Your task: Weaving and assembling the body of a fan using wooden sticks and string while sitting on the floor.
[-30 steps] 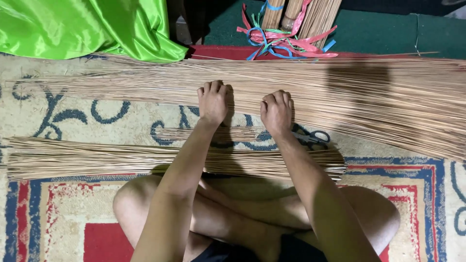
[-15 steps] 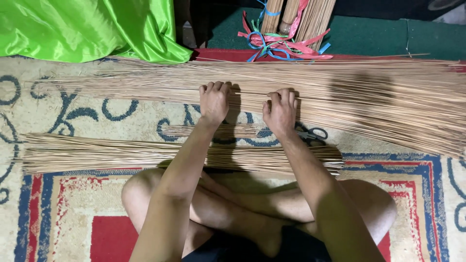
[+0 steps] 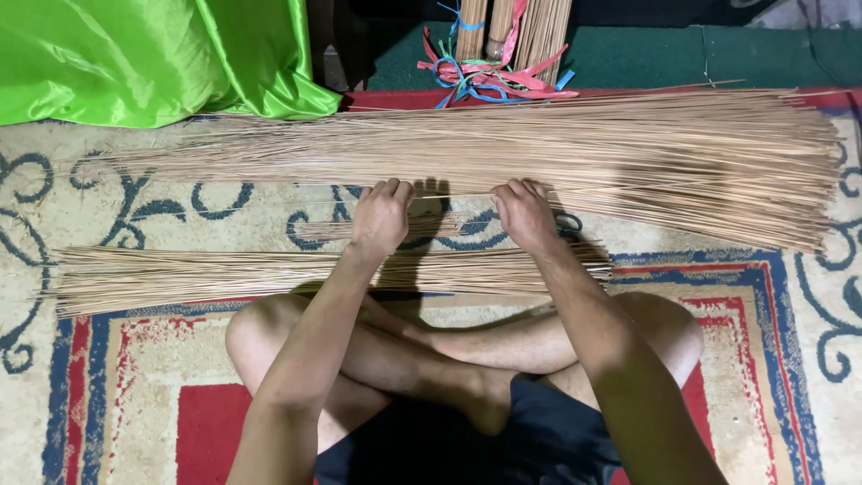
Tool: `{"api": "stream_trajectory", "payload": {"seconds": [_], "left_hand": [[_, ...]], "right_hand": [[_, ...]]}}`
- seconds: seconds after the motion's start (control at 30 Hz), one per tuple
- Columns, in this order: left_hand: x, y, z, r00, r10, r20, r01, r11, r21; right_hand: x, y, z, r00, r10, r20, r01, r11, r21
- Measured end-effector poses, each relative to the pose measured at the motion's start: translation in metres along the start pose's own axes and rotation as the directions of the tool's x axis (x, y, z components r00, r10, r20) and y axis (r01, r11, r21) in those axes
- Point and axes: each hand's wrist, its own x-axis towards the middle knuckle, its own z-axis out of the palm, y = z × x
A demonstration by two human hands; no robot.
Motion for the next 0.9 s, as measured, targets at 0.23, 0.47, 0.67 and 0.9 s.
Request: {"api": "stream_trajectory", "payload": {"seconds": [0.23,0.47,0.67,0.9], "left_hand": [[-0.019,0.050,0.004,0.997,0.003,0.072,-0.002,1.000,-0.013],[-0.051,0.026,-0.020,0.997,-0.010,0.076,0.014,0.998,-0.055],[-0.070,-0.012,-0.054,0.993,-0.037,0.109,0.038,0.999,-0.004],[-0.039,0.074,-0.047,0.974,0.058,0.217,-0.042,0.996,-0.078]], "right_hand": [[0.003,-0.072,-0.015,0.996,-0.068,-0.049,0.073,0.990,0.117],[-0.026,-0.049,-0.040,0.993,-0.104,0.055,0.094,0.981,0.170],[-0.060,-0.004,-0.069,0.994,-0.026,0.108,0.013,0.993,0.120],[-0.043,-0.068,-0.080,0.996,-0.052,0.074,0.031,0.965,0.261]]}}
